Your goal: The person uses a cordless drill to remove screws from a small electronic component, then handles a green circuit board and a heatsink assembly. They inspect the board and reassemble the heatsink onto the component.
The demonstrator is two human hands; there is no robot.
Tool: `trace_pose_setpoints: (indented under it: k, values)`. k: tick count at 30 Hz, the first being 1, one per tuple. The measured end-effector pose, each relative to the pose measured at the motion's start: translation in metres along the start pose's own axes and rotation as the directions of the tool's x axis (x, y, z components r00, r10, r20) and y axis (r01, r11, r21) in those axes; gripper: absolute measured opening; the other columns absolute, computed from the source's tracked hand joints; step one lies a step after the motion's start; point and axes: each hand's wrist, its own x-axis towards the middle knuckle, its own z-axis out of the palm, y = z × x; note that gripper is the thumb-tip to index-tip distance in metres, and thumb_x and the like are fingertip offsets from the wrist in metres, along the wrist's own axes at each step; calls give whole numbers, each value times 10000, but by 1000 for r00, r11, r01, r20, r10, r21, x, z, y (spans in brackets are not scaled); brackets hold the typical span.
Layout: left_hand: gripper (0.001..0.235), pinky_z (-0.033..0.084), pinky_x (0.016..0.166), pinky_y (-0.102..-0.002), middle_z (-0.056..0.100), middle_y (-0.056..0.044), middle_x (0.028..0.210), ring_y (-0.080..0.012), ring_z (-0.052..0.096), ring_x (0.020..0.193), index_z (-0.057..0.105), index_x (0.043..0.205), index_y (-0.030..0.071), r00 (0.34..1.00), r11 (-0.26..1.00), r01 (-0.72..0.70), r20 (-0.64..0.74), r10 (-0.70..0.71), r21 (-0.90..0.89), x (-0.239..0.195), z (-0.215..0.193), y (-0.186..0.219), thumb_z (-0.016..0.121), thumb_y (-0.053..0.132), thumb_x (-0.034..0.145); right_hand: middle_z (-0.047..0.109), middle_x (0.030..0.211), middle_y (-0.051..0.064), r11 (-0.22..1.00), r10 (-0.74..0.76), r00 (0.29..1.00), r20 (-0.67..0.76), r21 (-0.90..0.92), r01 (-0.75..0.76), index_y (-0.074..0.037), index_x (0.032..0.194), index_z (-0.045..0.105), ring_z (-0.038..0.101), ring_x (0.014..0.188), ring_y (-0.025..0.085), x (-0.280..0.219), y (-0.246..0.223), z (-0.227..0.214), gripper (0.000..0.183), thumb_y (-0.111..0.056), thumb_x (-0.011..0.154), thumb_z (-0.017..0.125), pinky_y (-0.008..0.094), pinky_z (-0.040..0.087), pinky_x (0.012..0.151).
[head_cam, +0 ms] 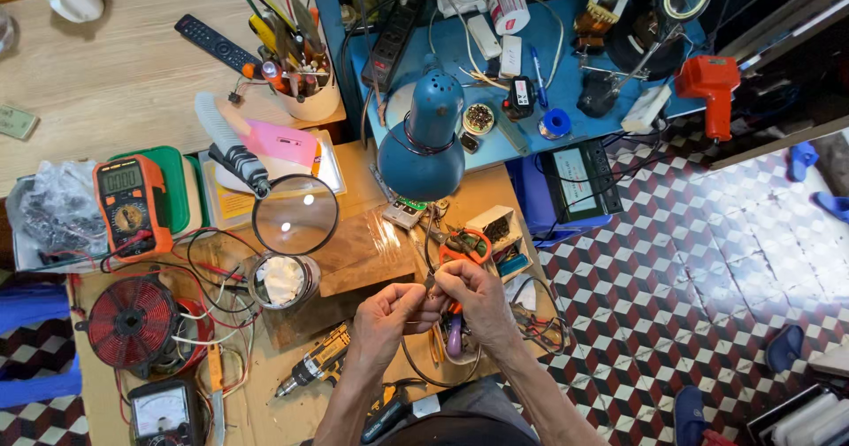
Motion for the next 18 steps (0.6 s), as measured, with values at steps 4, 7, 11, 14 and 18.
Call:
trace_pose_setpoints:
  k: [4, 7, 11, 14, 18]
  values:
    - [331, 616, 746, -265, 775, -91, 924, -136, 740, 786, 680, 1126, -38, 997, 996, -43, -62, 38, -77, 2, 9, -17, 587, 254, 1001, 697, 813, 8, 999, 30, 1000, -3, -23, -30, -22, 957, 707, 628, 719, 67, 4, 7, -6, 206, -216, 958, 638, 225, 511, 658]
    - [287, 606, 739, -268, 768, -94, 932, -140, 730, 794, 673, 1139, -21, 987, 992, -77, -151, 62, -95, 8, 18, -29, 642, 206, 966, 680, 816, 16, 998, 55, 997, 53, -43, -52, -27, 978, 713, 603, 727, 78, 9, 11, -9, 209, -221, 979, 637, 232, 495, 661]
    - [290, 602, 760, -258, 758, -97, 922, -135, 725, 812, 691, 1127, -42, 974, 988, -88, -218, 59, -125, 3, 15, -48, 688, 198, 963, 745, 860, 30, 983, 63, 967, 246, -181, -18, -40, 1000, 740, 662, 780, 81, 19, 19, -27, 262, -254, 1002, 587, 224, 547, 723]
    - [288, 599, 766, -262, 762, -105, 942, -135, 722, 825, 705, 1127, -28, 940, 986, -92, -339, 41, -136, -4, 0, -62, 699, 193, 942, 750, 912, 66, 967, 13, 998, 65, -257, 4, -17, 1033, 727, 685, 813, 115, 31, 15, -59, 302, -262, 1033, 551, 247, 564, 745]
    - [291, 574, 803, -248, 747, -64, 1032, -94, 678, 875, 720, 1145, -12, 836, 963, -159, -549, 13, -219, -23, -35, -73, 692, 203, 952, 754, 971, 136, 977, -31, 984, -174, -215, -7, 46, 1060, 717, 684, 852, 168, 50, 12, -92, 334, -251, 1076, 565, 298, 562, 800]
